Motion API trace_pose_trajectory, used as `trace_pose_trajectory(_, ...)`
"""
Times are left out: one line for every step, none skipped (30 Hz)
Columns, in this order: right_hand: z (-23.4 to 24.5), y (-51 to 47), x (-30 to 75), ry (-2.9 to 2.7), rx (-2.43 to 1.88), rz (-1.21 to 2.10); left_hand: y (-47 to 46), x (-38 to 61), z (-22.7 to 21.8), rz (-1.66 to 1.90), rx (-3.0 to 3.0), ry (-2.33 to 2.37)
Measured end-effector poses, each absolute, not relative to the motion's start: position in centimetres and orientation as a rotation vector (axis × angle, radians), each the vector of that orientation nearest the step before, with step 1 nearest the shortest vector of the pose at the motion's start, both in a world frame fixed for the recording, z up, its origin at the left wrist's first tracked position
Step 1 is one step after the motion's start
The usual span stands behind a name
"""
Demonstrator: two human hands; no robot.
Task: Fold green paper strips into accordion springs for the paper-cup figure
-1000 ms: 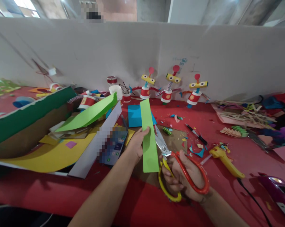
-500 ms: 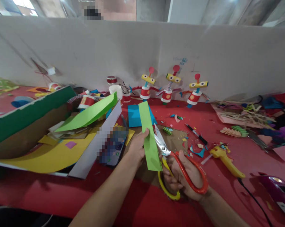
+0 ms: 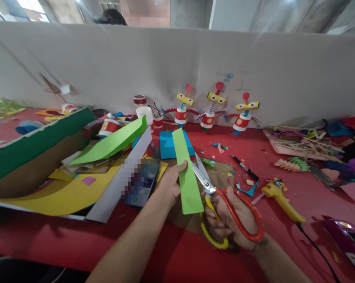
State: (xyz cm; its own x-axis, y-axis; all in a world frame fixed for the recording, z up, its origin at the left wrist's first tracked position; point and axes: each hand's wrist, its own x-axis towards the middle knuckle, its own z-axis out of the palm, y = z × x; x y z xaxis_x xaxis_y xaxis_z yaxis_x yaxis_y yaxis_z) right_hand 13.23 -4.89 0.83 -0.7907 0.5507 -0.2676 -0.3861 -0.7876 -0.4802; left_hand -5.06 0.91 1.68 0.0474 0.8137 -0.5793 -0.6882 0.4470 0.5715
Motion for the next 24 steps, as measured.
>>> trace_pose_trajectory(0.9, -4.8, 13.3, -0.567, -0.549, 2.513, 1.0, -5.2, 1.7, 1.158, 0.153, 0.997)
trace_pose_trajectory(1.1, -4.8, 13.4, -0.573, -0.553, 2.509, 1.0, -5.3, 1.6, 1.165, 0.155, 0.993)
trace_pose_trajectory(1.2, -4.8, 13.5, -0.574, -0.559, 2.501, 1.0, -5.4, 1.6, 1.17, 0.162, 0.985)
trace_pose_trajectory(1.3, -4.7, 13.6, -0.576, -0.565, 2.489, 1.1, -5.4, 1.5, 1.175, 0.174, 0.977)
trace_pose_trajectory(1.4, -4.7, 13.7, -0.578, -0.574, 2.477, 1.1, -5.5, 1.5, 1.179, 0.19, 0.97)
trace_pose_trajectory(1.5, -4.7, 13.8, -0.582, -0.582, 2.468, 1.1, -5.5, 1.5, 1.187, 0.209, 0.965)
trace_pose_trajectory(1.6, -4.7, 13.8, -0.587, -0.587, 2.464, 1.1, -5.4, 1.5, 1.2, 0.231, 0.961)
trace_pose_trajectory(1.7, -4.7, 13.8, -0.591, -0.59, 2.46, 1.0, -5.4, 1.5, 1.214, 0.255, 0.955)
trace_pose_trajectory(1.7, -4.7, 13.8, -0.592, -0.595, 2.451, 1.0, -5.4, 1.5, 1.227, 0.282, 0.948)
trace_pose_trajectory(1.7, -4.6, 13.8, -0.589, -0.602, 2.433, 1.0, -5.3, 1.5, 1.238, 0.312, 0.942)
trace_pose_trajectory(1.8, -4.6, 13.9, -0.582, -0.609, 2.409, 0.9, -5.3, 1.5, 1.25, 0.348, 0.935)
trace_pose_trajectory(1.8, -4.5, 13.9, -0.574, -0.616, 2.379, 0.9, -5.2, 1.6, 1.273, 0.388, 0.928)
trace_pose_trajectory(1.9, -4.5, 13.9, -0.567, -0.622, 2.35, 0.8, -5.2, 1.6, 1.305, 0.436, 0.921)
trace_pose_trajectory(1.9, -4.4, 14.0, -0.566, -0.625, 2.326, 0.7, -5.1, 1.8, 1.348, 0.492, 0.915)
trace_pose_trajectory(2.0, -4.3, 14.1, -0.57, -0.629, 2.304, 0.6, -5.1, 1.9, 1.394, 0.552, 0.912)
trace_pose_trajectory(2.0, -4.3, 14.1, -0.579, -0.634, 2.282, 0.4, -5.0, 2.2, 1.434, 0.61, 0.911)
trace_pose_trajectory(2.1, -4.2, 14.2, -0.594, -0.643, 2.259, 0.2, -4.9, 2.5, 1.469, 0.661, 0.918)
trace_pose_trajectory(2.1, -4.2, 14.2, -0.61, -0.66, 2.235, 0.0, -4.8, 2.8, 1.501, 0.708, 0.942)
trace_pose_trajectory(2.1, -4.2, 14.2, -0.632, -0.679, 2.218, -0.3, -4.7, 3.2, 1.532, 0.765, 0.98)
trace_pose_trajectory(2.1, -4.3, 14.1, -0.659, -0.694, 2.207, -0.5, -4.7, 3.6, 1.576, 0.835, 1.032)
trace_pose_trajectory(2.1, -4.4, 14.0, -0.688, -0.706, 2.193, -0.7, -4.6, 4.1, 1.627, 0.933, 1.098)
trace_pose_trajectory(2.1, -4.5, 13.8, -0.722, -0.715, 2.169, -0.9, -4.6, 4.5, 1.673, 1.053, 1.162)
trace_pose_trajectory(2.1, -4.6, 13.6, -0.758, -0.722, 2.118, -1.1, -4.6, 4.8, 1.71, 1.172, 1.217)
trace_pose_trajectory(2.1, -4.7, 13.4, -0.797, -0.727, 2.038, -1.2, -4.5, 5.0, 1.729, 1.277, 1.258)
